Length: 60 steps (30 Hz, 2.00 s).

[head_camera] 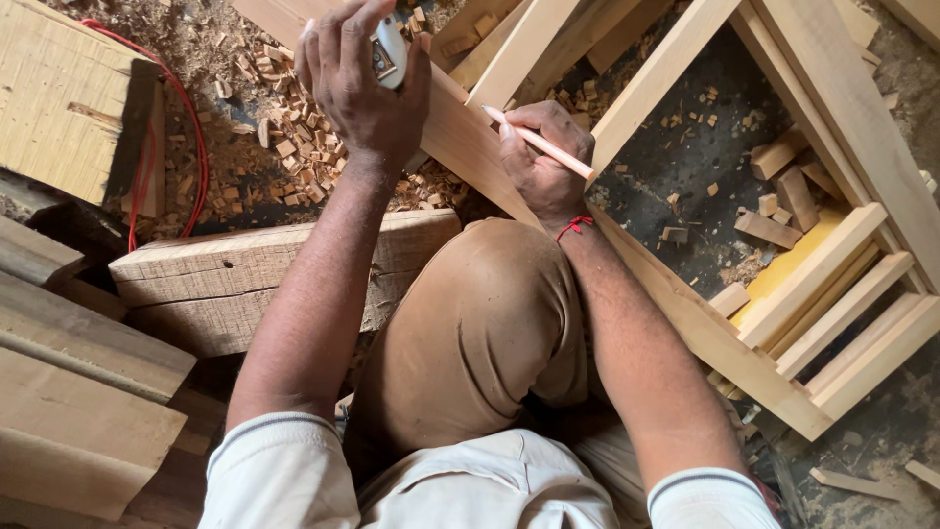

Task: The person measures and marks wooden planks with a pencil and tape measure, then cuts them using a circular saw. The person fits the cut pieces into a wooden frame structure, checks alignment, and repeats the process to add more components to the frame.

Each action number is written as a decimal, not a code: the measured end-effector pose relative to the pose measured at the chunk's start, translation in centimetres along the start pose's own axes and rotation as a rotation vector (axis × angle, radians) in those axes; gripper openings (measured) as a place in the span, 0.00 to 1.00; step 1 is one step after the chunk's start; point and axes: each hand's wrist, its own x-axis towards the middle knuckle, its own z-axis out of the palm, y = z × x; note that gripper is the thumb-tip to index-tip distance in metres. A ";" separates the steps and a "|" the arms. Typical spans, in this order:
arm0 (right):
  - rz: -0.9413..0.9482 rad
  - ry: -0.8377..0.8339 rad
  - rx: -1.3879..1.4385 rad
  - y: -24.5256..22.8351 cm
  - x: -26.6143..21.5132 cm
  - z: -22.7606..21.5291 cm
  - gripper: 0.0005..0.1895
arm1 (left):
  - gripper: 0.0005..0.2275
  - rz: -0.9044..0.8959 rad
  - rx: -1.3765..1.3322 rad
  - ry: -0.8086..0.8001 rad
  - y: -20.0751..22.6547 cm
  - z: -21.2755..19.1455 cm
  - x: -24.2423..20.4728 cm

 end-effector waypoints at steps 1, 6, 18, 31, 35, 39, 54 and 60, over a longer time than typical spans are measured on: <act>-0.003 -0.013 -0.005 0.0 -0.2 -0.2 0.01 | 0.18 0.004 -0.002 0.007 -0.1 0.3 0.0; 0.027 -0.007 0.074 0.2 -0.6 -0.3 0.01 | 0.18 0.011 0.004 0.016 -0.4 0.4 -0.1; -0.065 -0.054 0.113 0.2 -0.4 -0.2 0.01 | 0.18 -0.007 0.011 -0.003 0.2 -0.1 0.1; 0.044 -0.004 0.242 1.2 -0.9 -0.8 0.03 | 0.17 0.018 0.021 0.016 -0.2 0.3 0.2; 0.193 0.165 0.263 0.8 -5.8 -5.0 0.02 | 0.17 0.034 0.027 0.066 -0.9 0.9 -0.1; 0.319 0.325 0.228 0.3 -15.1 -11.0 0.04 | 0.18 0.033 0.046 0.015 -1.2 1.0 -0.2; 0.470 0.750 -0.607 14.7 -35.0 -32.3 0.24 | 0.17 -0.039 -0.326 -0.182 -2.3 -14.4 -12.9; 0.783 0.561 -0.770 15.3 -32.9 -31.3 0.33 | 0.18 0.040 -0.535 -0.177 6.6 -15.0 -6.5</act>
